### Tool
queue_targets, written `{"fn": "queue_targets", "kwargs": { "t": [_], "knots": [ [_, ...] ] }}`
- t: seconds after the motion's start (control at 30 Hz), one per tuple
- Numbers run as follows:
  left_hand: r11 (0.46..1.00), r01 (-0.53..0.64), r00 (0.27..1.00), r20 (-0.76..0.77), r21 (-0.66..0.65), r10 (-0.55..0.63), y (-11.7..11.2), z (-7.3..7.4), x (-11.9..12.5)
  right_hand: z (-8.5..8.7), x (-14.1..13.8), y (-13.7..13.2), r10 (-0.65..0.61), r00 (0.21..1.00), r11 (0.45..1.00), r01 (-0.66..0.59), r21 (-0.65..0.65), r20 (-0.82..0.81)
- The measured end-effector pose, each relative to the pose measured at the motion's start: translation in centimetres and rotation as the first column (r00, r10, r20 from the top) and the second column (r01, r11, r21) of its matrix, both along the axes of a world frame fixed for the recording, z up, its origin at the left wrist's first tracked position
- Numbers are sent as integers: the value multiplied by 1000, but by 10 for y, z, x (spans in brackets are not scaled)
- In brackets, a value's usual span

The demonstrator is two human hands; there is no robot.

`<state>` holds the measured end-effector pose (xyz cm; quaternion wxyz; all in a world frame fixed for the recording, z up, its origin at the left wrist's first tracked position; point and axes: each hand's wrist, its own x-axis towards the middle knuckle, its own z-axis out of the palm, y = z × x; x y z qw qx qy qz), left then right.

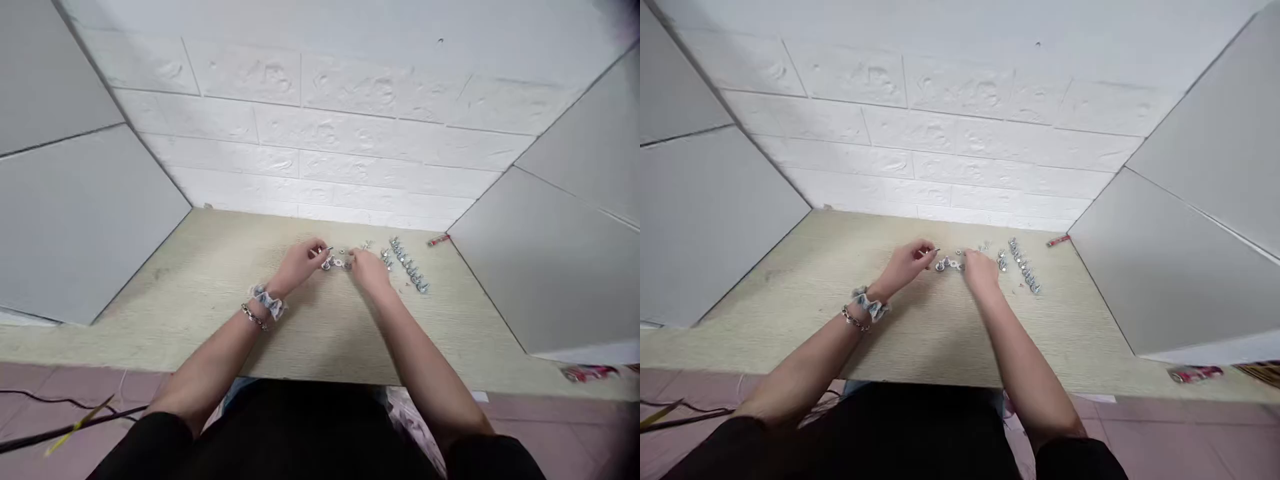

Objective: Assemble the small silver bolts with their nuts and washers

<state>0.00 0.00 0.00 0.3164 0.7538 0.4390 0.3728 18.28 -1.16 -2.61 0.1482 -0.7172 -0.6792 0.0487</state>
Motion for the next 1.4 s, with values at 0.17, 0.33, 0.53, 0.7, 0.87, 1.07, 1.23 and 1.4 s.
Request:
{"fn": "queue_targets", "kwargs": {
  "t": [0.17, 0.33, 0.53, 0.7, 0.87, 1.07, 1.23, 1.4],
  "knots": [
    [999, 15, 999, -48, 29, -13, -3, 4, -1, 7, -10, 2, 132, 866, 974, -24, 223, -481],
    [992, 82, 990, -123, 90, -71, -2, 2, -1, 8, -21, -2, 275, 543, 961, -135, 240, -793],
    [980, 136, 977, -185, 146, -108, 3, -5, -2, 11, -26, -6, 198, 459, 979, -137, 151, -866],
    [986, 58, 986, -165, 159, -31, 3, -8, -2, 12, -27, -6, 148, 409, 986, -136, 100, -900],
    [972, 79, 963, -269, 222, -17, 1, -5, -4, 11, -28, -4, 175, 356, 974, -200, 108, -918],
    [954, 139, 964, -258, 267, -68, 0, -6, -4, 12, -31, -8, 162, 212, 968, -222, 113, -964],
    [935, 167, 955, -288, 312, -74, 1, -10, -4, 11, -32, -8, 148, 199, 971, -215, 104, -969],
    [919, 195, 951, -294, 342, -93, 2, -13, -4, 2, -29, 1, 142, 95, 966, -232, 116, -985]
  ]
}}
